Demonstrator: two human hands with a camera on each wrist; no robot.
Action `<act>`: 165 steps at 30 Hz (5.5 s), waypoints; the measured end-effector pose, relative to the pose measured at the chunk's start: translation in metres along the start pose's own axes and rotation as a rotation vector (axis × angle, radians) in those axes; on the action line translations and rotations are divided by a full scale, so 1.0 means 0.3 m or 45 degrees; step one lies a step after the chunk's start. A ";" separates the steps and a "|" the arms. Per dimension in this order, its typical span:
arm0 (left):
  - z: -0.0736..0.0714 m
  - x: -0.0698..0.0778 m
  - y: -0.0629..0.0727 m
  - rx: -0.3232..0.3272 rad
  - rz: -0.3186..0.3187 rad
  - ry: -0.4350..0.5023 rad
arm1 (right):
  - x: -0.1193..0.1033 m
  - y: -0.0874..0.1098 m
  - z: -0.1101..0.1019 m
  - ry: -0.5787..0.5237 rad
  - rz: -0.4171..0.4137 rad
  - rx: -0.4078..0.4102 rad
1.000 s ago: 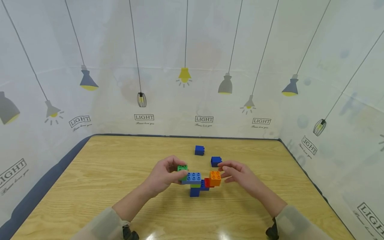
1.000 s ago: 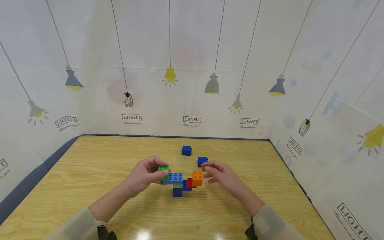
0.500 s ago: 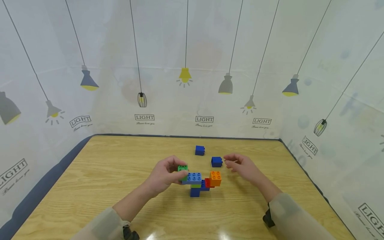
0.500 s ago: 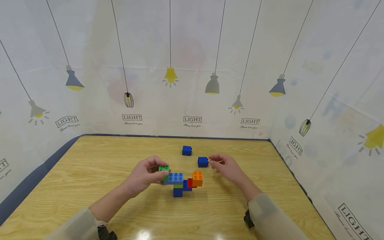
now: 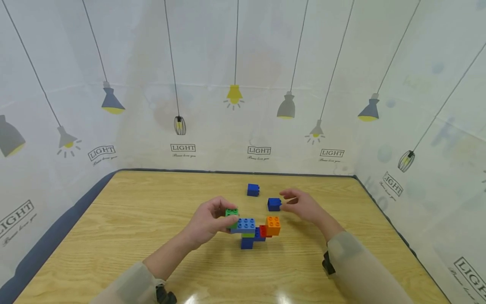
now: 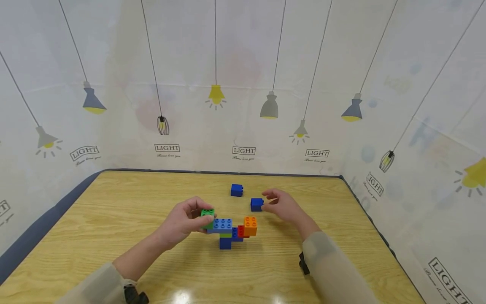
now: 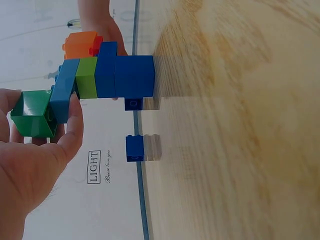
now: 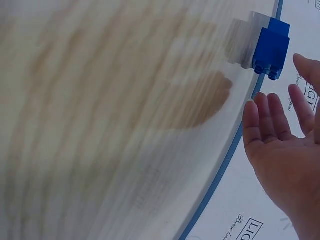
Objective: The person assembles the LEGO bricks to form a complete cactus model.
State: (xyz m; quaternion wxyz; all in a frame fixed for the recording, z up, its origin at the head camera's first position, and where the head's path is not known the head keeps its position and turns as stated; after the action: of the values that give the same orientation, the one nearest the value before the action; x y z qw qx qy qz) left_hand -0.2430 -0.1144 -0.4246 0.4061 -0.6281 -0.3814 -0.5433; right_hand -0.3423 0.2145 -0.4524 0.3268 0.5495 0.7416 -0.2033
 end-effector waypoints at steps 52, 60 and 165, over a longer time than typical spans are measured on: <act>-0.010 -0.010 0.003 0.005 0.002 0.006 | -0.069 0.047 -0.013 -0.196 -0.058 0.110; -0.010 -0.010 0.000 0.003 0.006 0.005 | -0.129 0.079 -0.027 -0.237 -0.146 0.108; -0.004 -0.008 -0.003 -0.028 0.046 0.003 | -0.378 0.165 0.150 -0.162 -0.487 -0.073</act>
State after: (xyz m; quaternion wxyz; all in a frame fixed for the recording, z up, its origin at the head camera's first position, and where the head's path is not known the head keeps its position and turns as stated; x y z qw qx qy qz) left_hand -0.2446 -0.1154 -0.4268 0.4091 -0.6387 -0.3635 -0.5408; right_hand -0.2629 0.1230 -0.4008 0.3439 0.3752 0.8158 -0.2748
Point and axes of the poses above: each hand's wrist, its own y-axis away from the middle knuckle, its own z-axis out of the palm, x = y × z, the point moved 3 cm from there along -y, towards the middle knuckle, and after that the axes turned 3 degrees about y, right-handed, at the moved point
